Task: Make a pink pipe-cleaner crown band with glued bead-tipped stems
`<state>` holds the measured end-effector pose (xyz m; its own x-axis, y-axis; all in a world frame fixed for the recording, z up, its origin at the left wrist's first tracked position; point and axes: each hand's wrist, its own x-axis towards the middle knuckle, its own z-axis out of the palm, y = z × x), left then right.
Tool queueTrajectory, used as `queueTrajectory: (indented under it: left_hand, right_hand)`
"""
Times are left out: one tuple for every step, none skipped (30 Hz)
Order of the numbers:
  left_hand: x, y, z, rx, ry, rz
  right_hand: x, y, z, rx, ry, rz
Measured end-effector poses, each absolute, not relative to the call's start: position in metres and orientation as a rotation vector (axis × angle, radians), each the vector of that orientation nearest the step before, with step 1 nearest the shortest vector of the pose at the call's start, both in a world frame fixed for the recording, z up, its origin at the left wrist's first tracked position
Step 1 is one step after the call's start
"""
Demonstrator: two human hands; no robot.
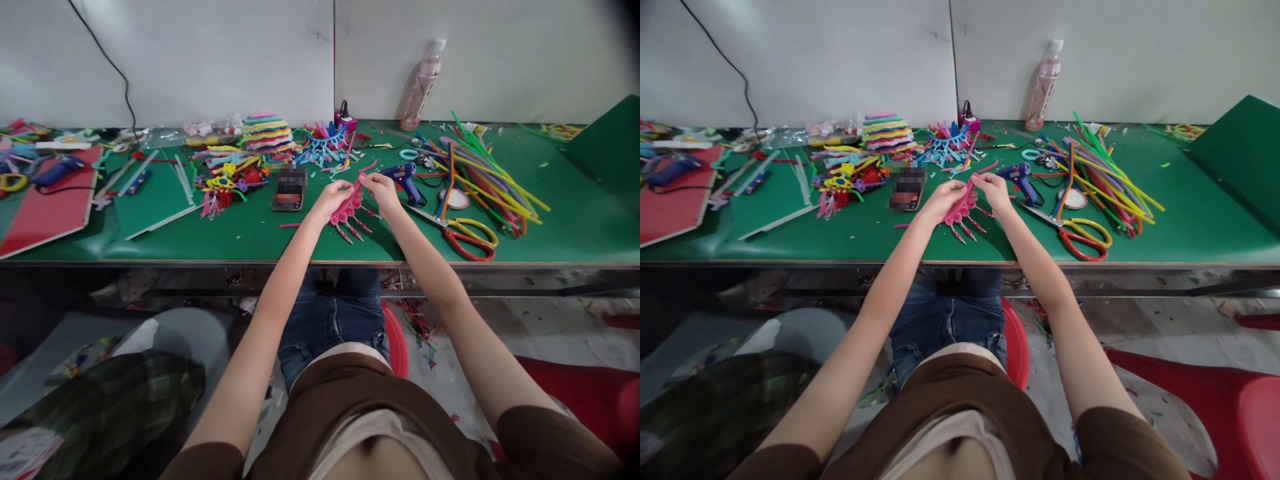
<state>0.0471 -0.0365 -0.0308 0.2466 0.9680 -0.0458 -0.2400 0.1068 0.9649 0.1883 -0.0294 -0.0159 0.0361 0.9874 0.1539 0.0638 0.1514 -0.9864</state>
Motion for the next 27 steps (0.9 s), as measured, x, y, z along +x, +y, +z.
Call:
queueTrajectory:
  left_hand:
    - [0.047, -0.036, -0.031, 1.088, 0.893, 1.081]
    - [0.046, -0.036, -0.031, 1.108, 0.905, 1.078]
    - [0.045, -0.036, -0.031, 1.132, 0.925, 1.081]
    - [0.045, -0.036, -0.031, 1.161, 0.952, 1.091]
    - [0.044, -0.036, -0.031, 1.197, 0.983, 1.108]
    - [0.043, -0.037, -0.03, 1.24, 1.011, 1.126]
    - [0.043, -0.037, -0.029, 1.289, 1.035, 1.143]
    - [0.043, -0.038, -0.029, 1.34, 1.052, 1.154]
    - [0.043, -0.039, -0.028, 1.387, 1.064, 1.161]
    - [0.043, -0.04, -0.027, 1.426, 1.076, 1.162]
    - [0.043, -0.04, -0.025, 1.452, 1.097, 1.152]
    - [0.044, -0.041, -0.024, 1.459, 1.125, 1.132]
    - [0.045, -0.041, -0.022, 1.445, 1.159, 1.103]
    - [0.046, -0.041, -0.02, 1.414, 1.191, 1.072]
    - [0.047, -0.04, -0.017, 1.372, 1.214, 1.044]
    - [0.048, -0.04, -0.015, 1.321, 1.223, 1.023]
    - [0.048, -0.039, -0.013, 1.268, 1.214, 1.01]
    - [0.048, -0.039, -0.01, 1.217, 1.194, 1.006]
    - [0.047, -0.038, -0.008, 1.175, 1.17, 1.005]
    - [0.046, -0.038, -0.006, 1.145, 1.146, 1.004]
    - [0.043, -0.039, -0.004, 1.126, 1.13, 1.006]
    - [0.04, -0.039, -0.002, 1.12, 1.126, 1.014]
    - [0.037, -0.039, 0.0, 1.122, 1.134, 1.031]
    - [0.032, -0.04, 0.002, 1.129, 1.147, 1.06]
    - [0.028, -0.04, 0.004, 1.138, 1.162, 1.096]
    - [0.023, -0.04, 0.006, 1.147, 1.176, 1.137]
    - [0.017, -0.041, 0.008, 1.154, 1.187, 1.177]
  right_hand:
    - [0.188, -0.03, -0.015, -1.156, -1.295, 1.045]
    - [0.188, -0.03, -0.015, -1.154, -1.301, 1.05]
    - [0.187, -0.03, -0.015, -1.153, -1.309, 1.048]
    - [0.187, -0.03, -0.015, -1.153, -1.318, 1.036]
    - [0.187, -0.03, -0.016, -1.156, -1.331, 1.019]
    - [0.187, -0.029, -0.017, -1.158, -1.345, 1.001]
    - [0.187, -0.028, -0.019, -1.157, -1.359, 0.988]
    - [0.187, -0.027, -0.02, -1.153, -1.375, 0.982]
    - [0.188, -0.026, -0.021, -1.143, -1.391, 0.985]
    - [0.188, -0.025, -0.022, -1.128, -1.411, 0.998]
    - [0.188, -0.023, -0.021, -1.112, -1.439, 1.015]
    - [0.189, -0.021, -0.02, -1.101, -1.479, 1.031]
    - [0.19, -0.017, -0.018, -1.096, -1.533, 1.042]
    - [0.191, -0.014, -0.014, -1.097, -1.597, 1.048]
    - [0.191, -0.009, -0.01, -1.099, -1.671, 1.05]
    - [0.192, -0.004, -0.004, -1.097, -1.755, 1.054]
    - [0.192, 0.001, 0.002, -1.086, -1.844, 1.064]
    - [0.192, 0.006, 0.009, -1.069, -1.936, 1.078]
    - [0.192, 0.011, 0.016, -1.05, -2.028, 1.09]
    - [0.191, 0.015, 0.022, -1.034, -2.113, 1.089]
    - [0.189, 0.019, 0.028, -1.024, -2.181, 1.065]
    - [0.187, 0.021, 0.033, -1.023, -2.227, 1.016]
    - [0.185, 0.021, 0.037, -1.028, -2.245, 0.943]
    - [0.184, 0.021, 0.04, -1.035, -2.237, 0.86]
    - [0.183, 0.02, 0.041, -1.042, -2.202, 0.773]
    - [0.183, 0.017, 0.042, -1.048, -2.144, 0.689]
    - [0.184, 0.014, 0.041, -1.054, -2.068, 0.611]
